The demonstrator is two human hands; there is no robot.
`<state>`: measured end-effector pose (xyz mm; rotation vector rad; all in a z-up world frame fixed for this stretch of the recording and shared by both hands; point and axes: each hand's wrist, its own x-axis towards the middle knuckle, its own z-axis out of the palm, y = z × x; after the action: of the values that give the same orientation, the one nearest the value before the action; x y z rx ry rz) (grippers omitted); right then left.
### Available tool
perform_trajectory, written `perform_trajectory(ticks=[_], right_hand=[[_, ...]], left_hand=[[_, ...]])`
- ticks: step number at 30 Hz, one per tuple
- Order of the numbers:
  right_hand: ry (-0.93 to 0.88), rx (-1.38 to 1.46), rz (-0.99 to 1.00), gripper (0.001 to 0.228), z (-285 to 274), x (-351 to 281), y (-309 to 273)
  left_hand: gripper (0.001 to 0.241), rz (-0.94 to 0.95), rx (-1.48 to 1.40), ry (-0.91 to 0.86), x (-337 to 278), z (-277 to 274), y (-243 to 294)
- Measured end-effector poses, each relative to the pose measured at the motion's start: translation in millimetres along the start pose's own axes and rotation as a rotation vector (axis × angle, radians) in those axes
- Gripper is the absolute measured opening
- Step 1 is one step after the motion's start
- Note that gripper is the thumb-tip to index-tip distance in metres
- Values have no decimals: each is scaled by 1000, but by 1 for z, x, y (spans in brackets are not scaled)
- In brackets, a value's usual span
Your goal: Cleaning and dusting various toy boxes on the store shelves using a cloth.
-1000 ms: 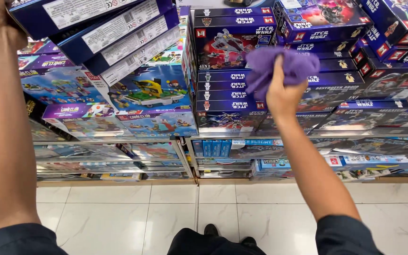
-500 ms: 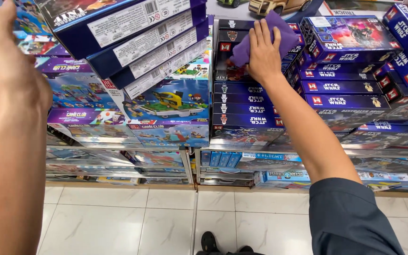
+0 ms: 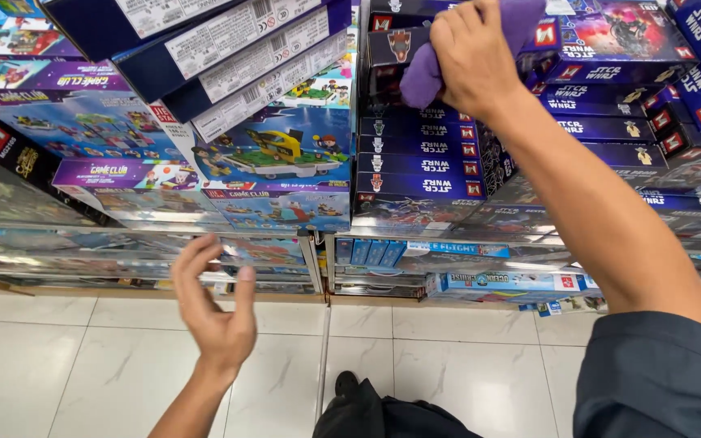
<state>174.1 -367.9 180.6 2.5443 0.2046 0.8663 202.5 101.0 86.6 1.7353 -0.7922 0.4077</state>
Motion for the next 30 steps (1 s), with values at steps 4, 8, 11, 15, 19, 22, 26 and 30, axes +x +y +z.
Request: perform_trajectory(ticks=[4,8,11,15,19,22,26,30], right_hand=[[-32,-18,61,55,-78,-1,1],[-30,253,-20,50,-164,-20,-26],[-12,491,-96,52,-191,-48,-63],[28,781,-28,54,-169,-109,-118],[80,1040,43,71,-157,-153,-182],[20,953,89,90,-151,-190,-215],[-60,1228,278,62,-132,-249,-205],[-255,1290,502,38,-108,-294,-210]], left_hand=[[42,9,-94,-82,3,32,37],[71,103,-223,-251,26,61,86],[86,124,-271,-389,19,84,101],[58,-319,-507,-598,-52,109,79],[51,-405,-364,-604,-130,133,73],[50,-423,-461,-594,-182,146,71],[49,-645,-465,-597,-213,130,78],[54,-749,-527,-522,-219,106,107]])
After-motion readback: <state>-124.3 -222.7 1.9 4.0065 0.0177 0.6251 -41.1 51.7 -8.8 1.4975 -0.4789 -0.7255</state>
